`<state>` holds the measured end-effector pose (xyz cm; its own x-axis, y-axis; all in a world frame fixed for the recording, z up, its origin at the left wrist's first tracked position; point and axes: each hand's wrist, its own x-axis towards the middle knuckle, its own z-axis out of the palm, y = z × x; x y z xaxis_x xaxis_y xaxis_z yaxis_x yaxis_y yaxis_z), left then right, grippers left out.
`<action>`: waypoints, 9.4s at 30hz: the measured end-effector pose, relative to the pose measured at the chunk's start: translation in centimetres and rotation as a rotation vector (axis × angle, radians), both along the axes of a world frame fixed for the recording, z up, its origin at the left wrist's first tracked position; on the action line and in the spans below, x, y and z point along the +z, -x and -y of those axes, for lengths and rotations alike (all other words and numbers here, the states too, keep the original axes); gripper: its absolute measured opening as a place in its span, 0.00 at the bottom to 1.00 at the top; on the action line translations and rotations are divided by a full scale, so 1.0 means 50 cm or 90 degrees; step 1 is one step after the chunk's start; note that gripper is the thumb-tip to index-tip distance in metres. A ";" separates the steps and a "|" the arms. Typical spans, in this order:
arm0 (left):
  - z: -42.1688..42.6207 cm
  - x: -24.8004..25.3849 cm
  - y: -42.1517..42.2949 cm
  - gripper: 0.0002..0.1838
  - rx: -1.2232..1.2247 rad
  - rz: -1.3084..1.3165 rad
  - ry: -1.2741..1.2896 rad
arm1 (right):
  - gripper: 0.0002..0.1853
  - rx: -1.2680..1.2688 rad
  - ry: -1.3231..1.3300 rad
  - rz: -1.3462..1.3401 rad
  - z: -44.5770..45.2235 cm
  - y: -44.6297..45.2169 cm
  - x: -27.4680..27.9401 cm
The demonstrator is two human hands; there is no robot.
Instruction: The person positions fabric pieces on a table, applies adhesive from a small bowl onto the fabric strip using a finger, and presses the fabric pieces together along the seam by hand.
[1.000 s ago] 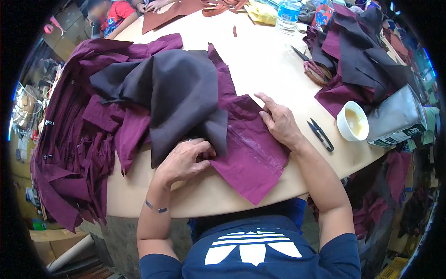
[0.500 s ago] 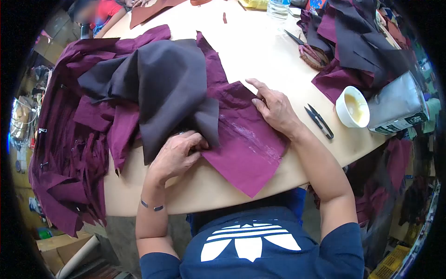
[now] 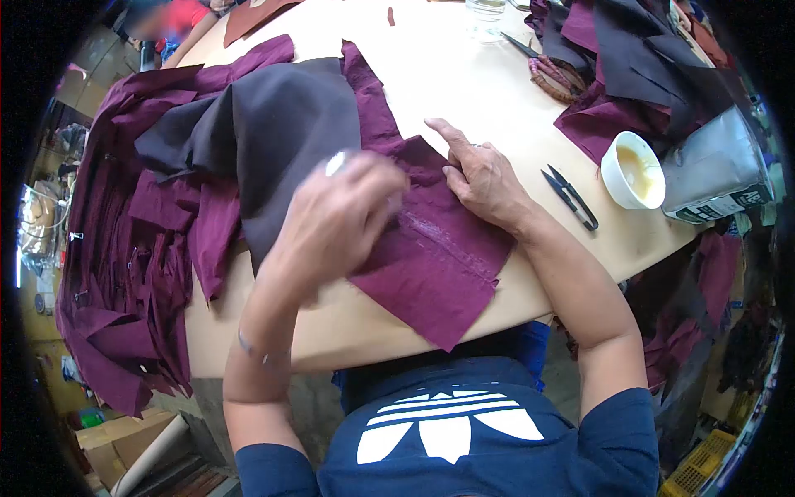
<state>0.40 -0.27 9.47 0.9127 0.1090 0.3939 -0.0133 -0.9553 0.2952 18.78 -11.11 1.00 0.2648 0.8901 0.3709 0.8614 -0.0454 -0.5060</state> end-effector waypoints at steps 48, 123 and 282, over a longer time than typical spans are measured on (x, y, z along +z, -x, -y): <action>0.017 -0.153 0.018 0.14 -0.099 0.047 -0.139 | 0.36 0.009 -0.080 -0.038 0.002 0.021 -0.008; -0.064 -0.085 -0.041 0.06 -0.169 -0.316 0.058 | 0.32 0.001 -0.039 0.121 -0.005 0.008 -0.031; 0.017 -0.156 -0.009 0.13 -0.224 -0.020 0.169 | 0.22 0.017 0.028 0.411 0.203 0.120 0.048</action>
